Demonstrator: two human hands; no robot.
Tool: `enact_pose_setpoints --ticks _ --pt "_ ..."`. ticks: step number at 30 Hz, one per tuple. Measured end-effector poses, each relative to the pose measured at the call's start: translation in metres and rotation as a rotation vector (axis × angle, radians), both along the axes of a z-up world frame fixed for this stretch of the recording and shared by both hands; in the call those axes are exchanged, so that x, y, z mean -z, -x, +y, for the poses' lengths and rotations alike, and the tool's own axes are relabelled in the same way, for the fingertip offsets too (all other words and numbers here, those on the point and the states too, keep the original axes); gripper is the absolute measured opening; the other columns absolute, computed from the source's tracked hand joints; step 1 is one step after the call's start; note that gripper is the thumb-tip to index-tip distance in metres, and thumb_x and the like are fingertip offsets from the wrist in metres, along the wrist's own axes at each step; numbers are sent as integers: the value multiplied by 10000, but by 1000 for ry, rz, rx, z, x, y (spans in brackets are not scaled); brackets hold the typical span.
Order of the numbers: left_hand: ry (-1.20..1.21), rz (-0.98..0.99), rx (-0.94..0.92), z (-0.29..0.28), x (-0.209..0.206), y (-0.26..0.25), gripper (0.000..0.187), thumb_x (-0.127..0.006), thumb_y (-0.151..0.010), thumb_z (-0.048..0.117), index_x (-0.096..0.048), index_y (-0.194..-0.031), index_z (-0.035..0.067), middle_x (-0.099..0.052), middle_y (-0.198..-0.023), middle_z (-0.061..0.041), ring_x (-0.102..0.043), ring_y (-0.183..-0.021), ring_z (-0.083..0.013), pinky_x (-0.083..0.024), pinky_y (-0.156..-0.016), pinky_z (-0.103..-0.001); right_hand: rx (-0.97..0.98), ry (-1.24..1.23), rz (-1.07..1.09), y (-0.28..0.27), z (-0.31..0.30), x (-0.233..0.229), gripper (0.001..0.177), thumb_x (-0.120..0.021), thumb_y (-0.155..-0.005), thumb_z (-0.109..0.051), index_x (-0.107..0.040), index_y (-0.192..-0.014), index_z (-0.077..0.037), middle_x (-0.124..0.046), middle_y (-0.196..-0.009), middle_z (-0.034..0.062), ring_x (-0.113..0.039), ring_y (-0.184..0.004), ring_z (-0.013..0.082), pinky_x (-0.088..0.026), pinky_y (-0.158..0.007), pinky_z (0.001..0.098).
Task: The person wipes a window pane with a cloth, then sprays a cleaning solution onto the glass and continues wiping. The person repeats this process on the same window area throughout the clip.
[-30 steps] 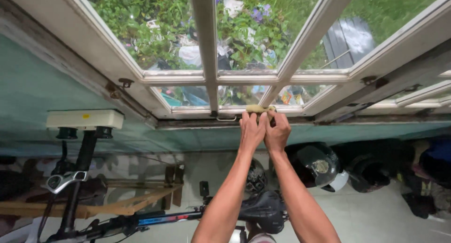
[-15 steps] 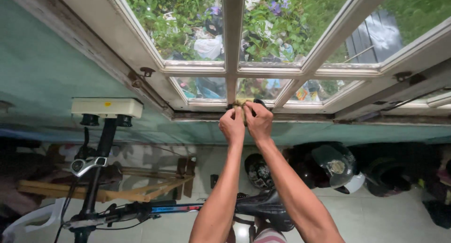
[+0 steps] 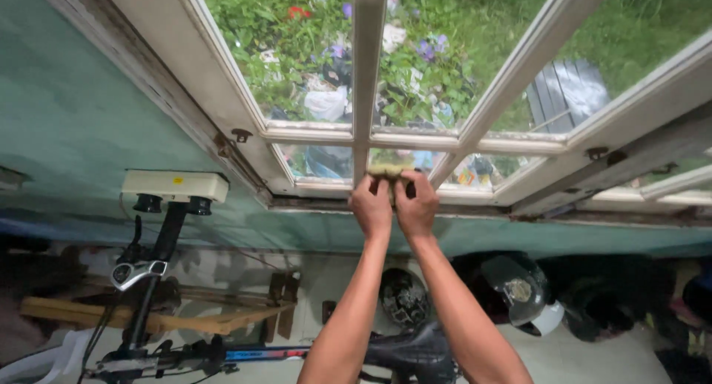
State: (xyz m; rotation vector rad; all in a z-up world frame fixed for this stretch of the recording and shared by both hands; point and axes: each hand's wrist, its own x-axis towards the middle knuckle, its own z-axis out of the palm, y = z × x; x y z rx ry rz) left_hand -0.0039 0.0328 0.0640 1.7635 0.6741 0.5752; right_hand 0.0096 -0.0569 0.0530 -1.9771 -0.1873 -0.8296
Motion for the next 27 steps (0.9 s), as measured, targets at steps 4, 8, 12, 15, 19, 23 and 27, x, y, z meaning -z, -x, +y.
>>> enact_pose_setpoints --ticks 4,8,12,15,19,23,27 --pt "-7 -24 -13 -3 -24 5 125 -753 -820 210 -754 -813 85 -737 -729 -116 -731 -798 -360 -560 -734 -452 -59 -19 61 1 5 -21 170 -816 -832 -90 -771 -988 -142 -774 -930 88 -738 -935 334 -581 -836 447" --pt "55 -194 -69 1 -81 18 104 -749 -854 155 -768 -879 56 -740 -783 -189 -736 -829 -389 -578 -719 -436 49 -256 118 0 26 -53 120 -836 -834 -124 -792 -945 -139 -760 -832 116 -754 -845 294 -601 -741 394" --pt "-24 -282 -136 -15 -95 13 177 -777 -843 138 -770 -963 8 -741 -853 -228 -724 -869 -422 -581 -771 -452 116 -437 177 -2 25 -61 86 -856 -808 -144 -802 -863 -182 -737 -728 62 -736 -725 166 -594 -649 329" --pt "42 -256 -23 -37 -72 -2 87 -774 -851 171 -797 -910 111 -752 -818 -153 -742 -863 -353 -578 -715 -427 198 -489 133 -2 0 -54 121 -835 -824 -81 -793 -937 -90 -743 -810 161 -738 -788 253 -602 -708 377" --pt "77 -304 121 -68 -90 -5 54 -772 -847 122 -790 -885 89 -741 -774 -153 -745 -816 -342 -582 -711 -406 356 -411 99 6 -43 -55 163 -875 -776 -129 -810 -925 -118 -632 -636 58 -602 -599 131 -526 -558 300" --pt "128 -292 259 -68 -97 -1 68 -754 -888 158 -811 -880 121 -758 -758 -114 -748 -749 -239 -570 -680 -390 268 -439 111 21 -53 -67 152 -883 -812 -90 -803 -938 -58 -578 -597 40 -517 -596 86 -487 -550 271" --pt "115 -233 310 -62 -90 -9 107 -743 -878 157 -800 -896 67 -739 -750 -174 -742 -735 -324 -564 -667 -438 268 -459 129 19 -56 -66 144 -872 -826 -114 -791 -932 -61 -569 -613 44 -509 -623 89 -477 -558 294"
